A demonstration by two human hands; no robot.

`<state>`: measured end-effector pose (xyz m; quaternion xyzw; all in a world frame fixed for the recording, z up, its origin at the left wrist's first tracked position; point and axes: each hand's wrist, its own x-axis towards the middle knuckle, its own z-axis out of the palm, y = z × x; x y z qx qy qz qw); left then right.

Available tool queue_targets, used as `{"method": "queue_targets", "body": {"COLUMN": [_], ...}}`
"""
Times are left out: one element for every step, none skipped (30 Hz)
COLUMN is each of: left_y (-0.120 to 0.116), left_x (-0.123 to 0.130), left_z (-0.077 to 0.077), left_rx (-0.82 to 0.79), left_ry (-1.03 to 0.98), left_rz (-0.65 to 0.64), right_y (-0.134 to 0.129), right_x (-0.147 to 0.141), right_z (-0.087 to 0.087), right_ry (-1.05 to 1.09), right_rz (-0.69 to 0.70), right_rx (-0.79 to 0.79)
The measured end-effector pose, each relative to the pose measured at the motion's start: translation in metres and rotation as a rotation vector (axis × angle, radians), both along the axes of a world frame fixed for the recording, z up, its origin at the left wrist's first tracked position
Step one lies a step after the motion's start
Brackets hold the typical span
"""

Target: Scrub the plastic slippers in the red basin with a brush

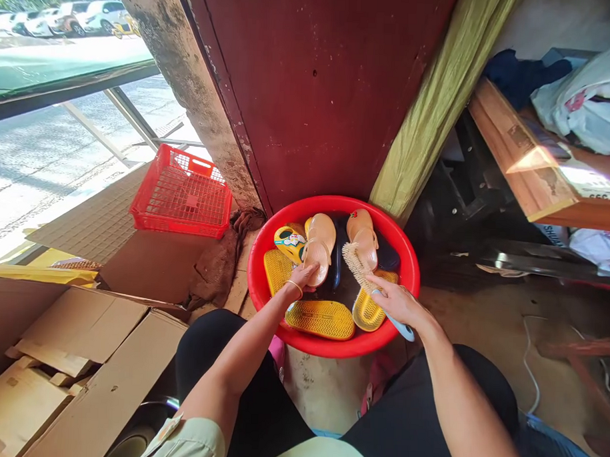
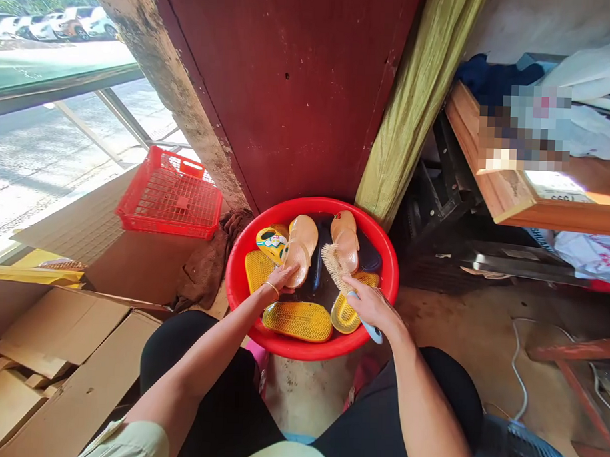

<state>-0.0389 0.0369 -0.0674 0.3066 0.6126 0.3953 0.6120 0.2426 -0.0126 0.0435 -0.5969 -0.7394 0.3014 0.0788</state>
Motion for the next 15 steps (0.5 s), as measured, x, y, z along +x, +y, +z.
{"method": "queue_targets", "body": {"left_y": [0.000, 0.000, 0.000, -0.001, -0.001, -0.002, -0.002, -0.003, -0.002, -0.002, -0.001, -0.001, 0.000, 0.001, 0.001], "left_x": [0.000, 0.000, 0.000, 0.000, 0.000, 0.000, 0.000, -0.001, -0.002, -0.003, -0.004, -0.006, -0.008, -0.010, -0.012], "left_z": [0.002, 0.005, 0.008, 0.010, 0.012, 0.015, 0.017, 0.019, 0.021, 0.023, 0.025, 0.026, 0.027, 0.029, 0.030], "left_rx": [-0.033, -0.058, -0.073, -0.078, -0.080, -0.082, -0.084, -0.086, -0.090, -0.096, -0.104, -0.114, -0.125, -0.137, -0.150], "left_ry": [-0.017, -0.038, -0.059, -0.083, -0.118, -0.164, -0.216, -0.271, -0.326, -0.375, -0.415, -0.454, -0.495, -0.537, -0.577], "left_rz": [0.000, -0.004, -0.012, -0.020, -0.022, -0.013, 0.003, 0.021, 0.034, 0.038, 0.031, 0.019, 0.009, 0.004, 0.004], "right_y": [0.000, 0.000, 0.000, -0.001, -0.001, -0.001, 0.000, 0.000, 0.000, 0.001, 0.002, 0.002, 0.003, 0.003, 0.003], "right_x": [-0.001, -0.001, -0.002, -0.002, -0.003, -0.003, -0.004, -0.005, -0.006, -0.006, -0.006, -0.006, -0.006, -0.005, -0.005], "right_z": [0.000, -0.001, -0.001, -0.001, -0.001, -0.002, -0.002, -0.002, -0.003, -0.003, -0.005, -0.006, -0.007, -0.009, -0.011], "right_ry": [-0.001, -0.001, -0.002, -0.003, -0.003, -0.002, -0.001, -0.001, 0.001, 0.002, 0.003, 0.001, -0.004, -0.013, -0.023], "right_rz": [-0.002, -0.005, -0.007, -0.006, -0.002, 0.004, 0.012, 0.019, 0.025, 0.030, 0.035, 0.038, 0.039, 0.041, 0.045], "right_rx": [-0.001, -0.001, 0.000, -0.001, -0.003, -0.004, -0.007, -0.010, -0.010, -0.010, -0.010, -0.011, -0.009, -0.008, -0.006]}}
